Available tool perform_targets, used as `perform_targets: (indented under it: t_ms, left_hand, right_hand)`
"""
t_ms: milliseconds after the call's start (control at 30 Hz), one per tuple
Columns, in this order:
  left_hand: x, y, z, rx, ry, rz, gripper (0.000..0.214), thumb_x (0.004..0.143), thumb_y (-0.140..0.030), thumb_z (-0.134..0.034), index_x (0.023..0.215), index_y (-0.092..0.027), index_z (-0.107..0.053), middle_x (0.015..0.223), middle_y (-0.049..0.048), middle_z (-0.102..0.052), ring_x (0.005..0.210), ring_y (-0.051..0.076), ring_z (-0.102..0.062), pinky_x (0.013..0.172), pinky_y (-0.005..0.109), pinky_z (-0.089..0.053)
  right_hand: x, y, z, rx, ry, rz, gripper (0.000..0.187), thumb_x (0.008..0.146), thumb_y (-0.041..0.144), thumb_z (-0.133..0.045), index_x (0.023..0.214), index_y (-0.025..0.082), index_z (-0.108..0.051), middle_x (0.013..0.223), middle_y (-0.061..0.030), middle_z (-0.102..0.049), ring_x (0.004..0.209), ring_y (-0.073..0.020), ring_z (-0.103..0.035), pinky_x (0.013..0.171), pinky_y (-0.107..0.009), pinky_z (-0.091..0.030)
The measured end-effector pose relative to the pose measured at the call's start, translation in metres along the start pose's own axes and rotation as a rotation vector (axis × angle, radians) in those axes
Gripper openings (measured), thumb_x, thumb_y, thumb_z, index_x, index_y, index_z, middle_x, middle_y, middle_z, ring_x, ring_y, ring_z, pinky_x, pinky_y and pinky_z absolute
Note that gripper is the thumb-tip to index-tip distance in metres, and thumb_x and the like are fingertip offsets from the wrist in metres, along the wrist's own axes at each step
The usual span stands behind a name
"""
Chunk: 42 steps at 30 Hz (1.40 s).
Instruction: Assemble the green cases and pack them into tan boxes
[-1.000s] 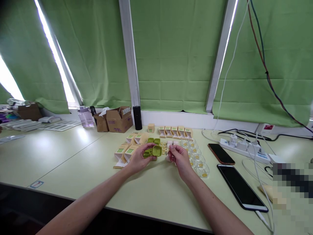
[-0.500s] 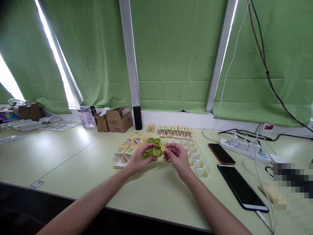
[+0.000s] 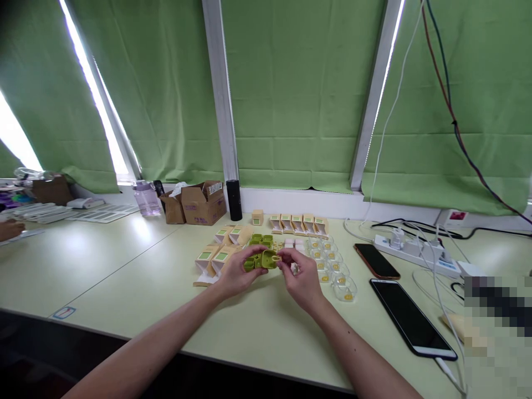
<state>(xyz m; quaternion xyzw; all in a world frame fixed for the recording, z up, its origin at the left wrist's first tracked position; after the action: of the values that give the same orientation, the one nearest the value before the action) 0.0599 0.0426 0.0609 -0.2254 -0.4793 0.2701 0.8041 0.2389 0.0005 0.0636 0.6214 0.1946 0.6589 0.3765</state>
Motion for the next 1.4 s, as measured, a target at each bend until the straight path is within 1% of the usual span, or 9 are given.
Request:
perform_targets:
  t_ms: [100, 167, 267, 400, 500, 600, 800, 1033, 1400]
  left_hand:
    - [-0.002, 0.001, -0.001, 0.02, -0.005, -0.024, 0.051, 0.084, -0.023, -0.086, 0.132, -0.024, -0.069, 0.128, 0.0089, -0.078, 0.122, 0.028, -0.074, 0.11, 0.047, -0.061]
    - [-0.002, 0.001, -0.001, 0.038, -0.009, -0.041, 0.05, 0.085, -0.024, -0.086, 0.132, -0.024, -0.07, 0.127, 0.0088, -0.078, 0.121, 0.028, -0.074, 0.11, 0.047, -0.061]
    - [-0.003, -0.002, -0.002, 0.066, -0.008, -0.067, 0.05, 0.085, -0.025, -0.085, 0.132, -0.025, -0.069, 0.126, 0.008, -0.078, 0.119, 0.028, -0.074, 0.109, 0.046, -0.061]
    - [-0.004, -0.007, -0.002, 0.089, -0.005, -0.104, 0.049, 0.086, -0.024, -0.085, 0.132, -0.025, -0.069, 0.125, 0.0086, -0.078, 0.119, 0.028, -0.074, 0.109, 0.046, -0.06]
    - [-0.004, -0.012, -0.002, 0.097, 0.0, -0.118, 0.047, 0.087, -0.025, -0.084, 0.132, -0.025, -0.07, 0.125, 0.0091, -0.078, 0.119, 0.028, -0.073, 0.109, 0.046, -0.059]
    - [-0.004, -0.018, -0.003, 0.103, 0.022, -0.132, 0.046, 0.088, -0.026, -0.083, 0.133, -0.025, -0.07, 0.125, 0.0098, -0.078, 0.12, 0.029, -0.073, 0.11, 0.047, -0.059]
    - [-0.003, -0.026, -0.004, 0.106, 0.036, -0.17, 0.045, 0.089, -0.025, -0.081, 0.133, -0.025, -0.071, 0.124, 0.0103, -0.078, 0.119, 0.029, -0.073, 0.11, 0.047, -0.058]
    - [-0.004, -0.025, -0.003, 0.097, 0.032, -0.179, 0.047, 0.088, -0.025, -0.083, 0.133, -0.025, -0.07, 0.124, 0.0099, -0.078, 0.119, 0.029, -0.073, 0.108, 0.047, -0.059]
    - [-0.005, -0.03, -0.002, 0.094, 0.022, -0.241, 0.049, 0.088, -0.023, -0.084, 0.135, -0.024, -0.07, 0.123, 0.0099, -0.079, 0.117, 0.028, -0.074, 0.108, 0.045, -0.059]
  right_hand:
    - [-0.003, 0.013, -0.002, -0.17, 0.019, 0.147, 0.013, 0.101, 0.032, -0.066, 0.106, 0.027, -0.076, 0.088, -0.0058, -0.078, 0.072, -0.0219, -0.068, 0.07, -0.038, -0.056]
    - [-0.004, 0.022, -0.005, -0.255, 0.029, 0.249, 0.014, 0.103, 0.028, -0.061, 0.108, 0.027, -0.075, 0.093, -0.0073, -0.079, 0.076, -0.023, -0.069, 0.071, -0.039, -0.055]
    - [-0.008, 0.036, -0.011, -0.39, 0.038, 0.4, 0.015, 0.105, 0.022, -0.058, 0.109, 0.024, -0.073, 0.095, -0.0085, -0.078, 0.084, -0.0246, -0.069, 0.075, -0.039, -0.053]
    - [-0.012, 0.045, -0.017, -0.545, 0.045, 0.509, 0.012, 0.105, 0.019, -0.058, 0.107, 0.021, -0.071, 0.091, -0.0082, -0.075, 0.083, -0.024, -0.064, 0.073, -0.037, -0.047]
    - [-0.014, 0.047, -0.02, -0.639, 0.05, 0.543, 0.013, 0.106, 0.019, -0.057, 0.104, 0.021, -0.07, 0.086, -0.0074, -0.072, 0.079, -0.0232, -0.06, 0.071, -0.037, -0.043]
    - [-0.015, 0.048, -0.022, -0.699, 0.047, 0.571, 0.015, 0.106, 0.019, -0.056, 0.102, 0.02, -0.07, 0.084, -0.0075, -0.071, 0.077, -0.023, -0.058, 0.07, -0.037, -0.039]
    - [-0.017, 0.051, -0.025, -0.764, 0.049, 0.611, 0.018, 0.107, 0.019, -0.053, 0.102, 0.021, -0.071, 0.085, -0.0083, -0.071, 0.078, -0.0239, -0.058, 0.071, -0.038, -0.038]
    - [-0.018, 0.056, -0.028, -0.811, 0.045, 0.645, 0.019, 0.108, 0.018, -0.054, 0.1, 0.02, -0.071, 0.082, -0.0075, -0.071, 0.077, -0.0237, -0.057, 0.071, -0.039, -0.036]
    - [-0.019, 0.059, -0.029, -0.814, 0.039, 0.703, 0.015, 0.106, 0.015, -0.057, 0.1, 0.019, -0.071, 0.077, -0.005, -0.07, 0.074, -0.0223, -0.052, 0.068, -0.039, -0.034]
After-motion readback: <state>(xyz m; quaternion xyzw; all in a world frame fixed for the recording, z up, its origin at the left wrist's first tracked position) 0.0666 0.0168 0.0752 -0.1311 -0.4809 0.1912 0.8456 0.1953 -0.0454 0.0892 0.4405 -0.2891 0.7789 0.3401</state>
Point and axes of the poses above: each hand's wrist, its own x-axis towards the middle knuckle, its own z-axis out of the back of the hand, y = z × x, the point moved 10 cm from there along x, towards the middle knuckle
